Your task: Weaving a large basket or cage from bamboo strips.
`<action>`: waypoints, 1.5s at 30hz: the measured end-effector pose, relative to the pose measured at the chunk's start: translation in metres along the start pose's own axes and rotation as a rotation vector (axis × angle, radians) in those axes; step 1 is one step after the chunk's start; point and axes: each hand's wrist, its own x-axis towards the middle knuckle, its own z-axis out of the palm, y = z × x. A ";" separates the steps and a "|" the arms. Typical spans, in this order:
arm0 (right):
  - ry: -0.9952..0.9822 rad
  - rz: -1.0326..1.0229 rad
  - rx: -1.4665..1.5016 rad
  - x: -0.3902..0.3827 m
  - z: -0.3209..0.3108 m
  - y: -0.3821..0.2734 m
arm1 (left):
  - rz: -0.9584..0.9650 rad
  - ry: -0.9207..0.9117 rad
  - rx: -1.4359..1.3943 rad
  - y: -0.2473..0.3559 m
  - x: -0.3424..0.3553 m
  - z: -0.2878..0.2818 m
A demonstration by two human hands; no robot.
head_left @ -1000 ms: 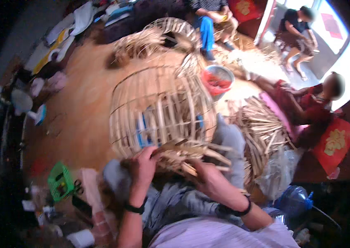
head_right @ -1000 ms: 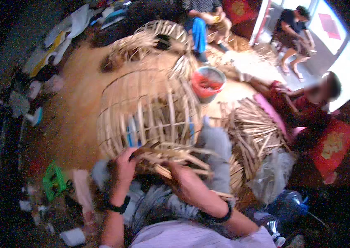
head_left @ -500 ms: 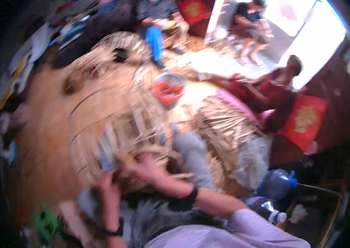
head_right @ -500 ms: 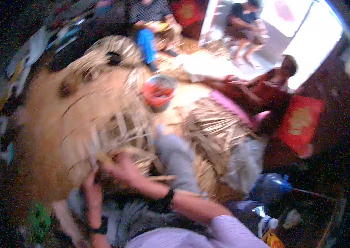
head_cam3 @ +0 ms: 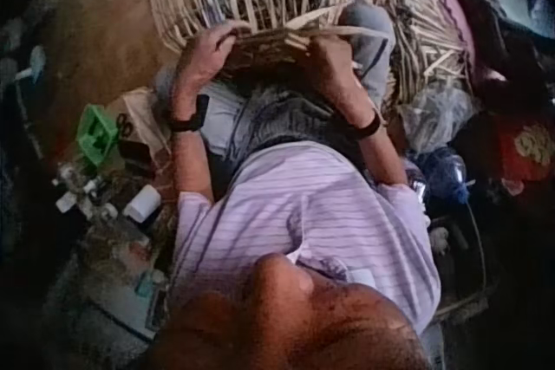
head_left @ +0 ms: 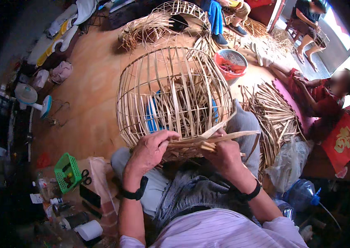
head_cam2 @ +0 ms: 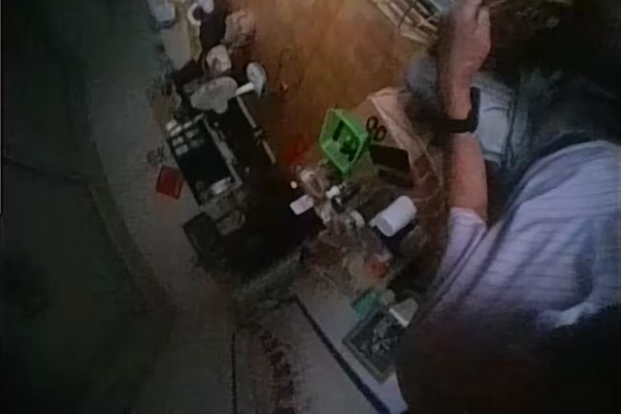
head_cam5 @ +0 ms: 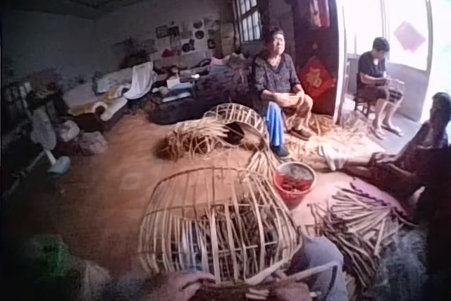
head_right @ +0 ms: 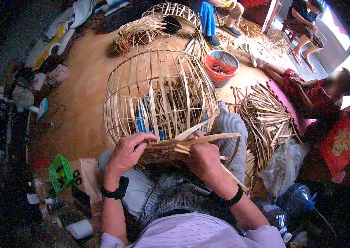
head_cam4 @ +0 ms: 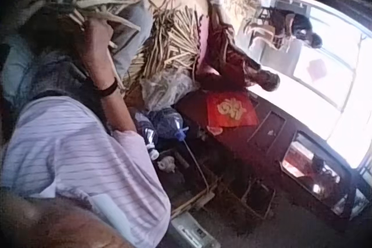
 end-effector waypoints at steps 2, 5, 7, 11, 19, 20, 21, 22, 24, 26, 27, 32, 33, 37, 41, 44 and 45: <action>-0.128 0.012 -0.303 -0.008 0.004 0.001 | -0.013 -0.031 -0.057 0.006 -0.002 -0.005; -0.195 -0.077 -0.240 -0.019 0.006 -0.009 | -0.057 -0.034 -0.135 0.011 -0.010 -0.009; -0.234 -0.172 -0.199 -0.030 0.017 -0.014 | -0.078 -0.052 -0.129 0.013 -0.009 -0.008; -0.374 -0.212 -0.090 -0.036 0.067 -0.041 | -0.092 -0.113 -0.102 -0.004 0.000 -0.002; -0.324 -0.322 -0.297 -0.017 0.115 -0.022 | -0.097 -0.119 -0.056 -0.006 0.003 -0.003; -0.293 -0.337 -0.294 -0.017 0.115 -0.023 | -0.089 -0.105 -0.079 -0.008 0.003 0.000; -0.326 -0.285 -0.267 -0.019 0.113 -0.025 | -0.080 -0.091 -0.103 -0.011 0.004 0.003; -0.358 -0.233 -0.241 -0.023 0.110 -0.028 | -0.071 -0.077 -0.126 -0.011 0.005 0.005; -0.371 -0.144 -0.148 -0.024 0.091 -0.039 | -0.108 -0.096 -0.174 -0.012 0.006 0.005; -0.341 -0.081 0.000 -0.027 0.065 -0.041 | -0.153 -0.124 -0.223 -0.013 0.007 0.003; -0.246 -0.072 0.085 -0.027 0.059 -0.036 | -0.146 -0.112 -0.197 -0.017 0.005 0.004; -0.129 0.346 0.784 -0.008 0.047 -0.011 | -0.111 -0.119 -0.224 -0.023 0.007 0.004; -0.104 0.338 0.847 0.000 0.046 -0.016 | -0.106 -0.116 -0.229 -0.020 0.008 0.003; -0.119 0.338 0.920 0.017 0.058 -0.025 | -0.065 -0.102 -0.128 -0.016 0.009 -0.001; -0.029 0.276 0.833 0.013 0.081 -0.013 | -0.022 -0.093 -0.141 -0.016 0.011 0.000; 0.071 0.050 0.567 0.011 0.075 -0.015 | -0.039 -0.117 -0.154 -0.018 0.011 0.000; 0.043 0.018 0.472 0.014 0.060 -0.022 | -0.061 -0.148 -0.147 -0.015 0.012 -0.003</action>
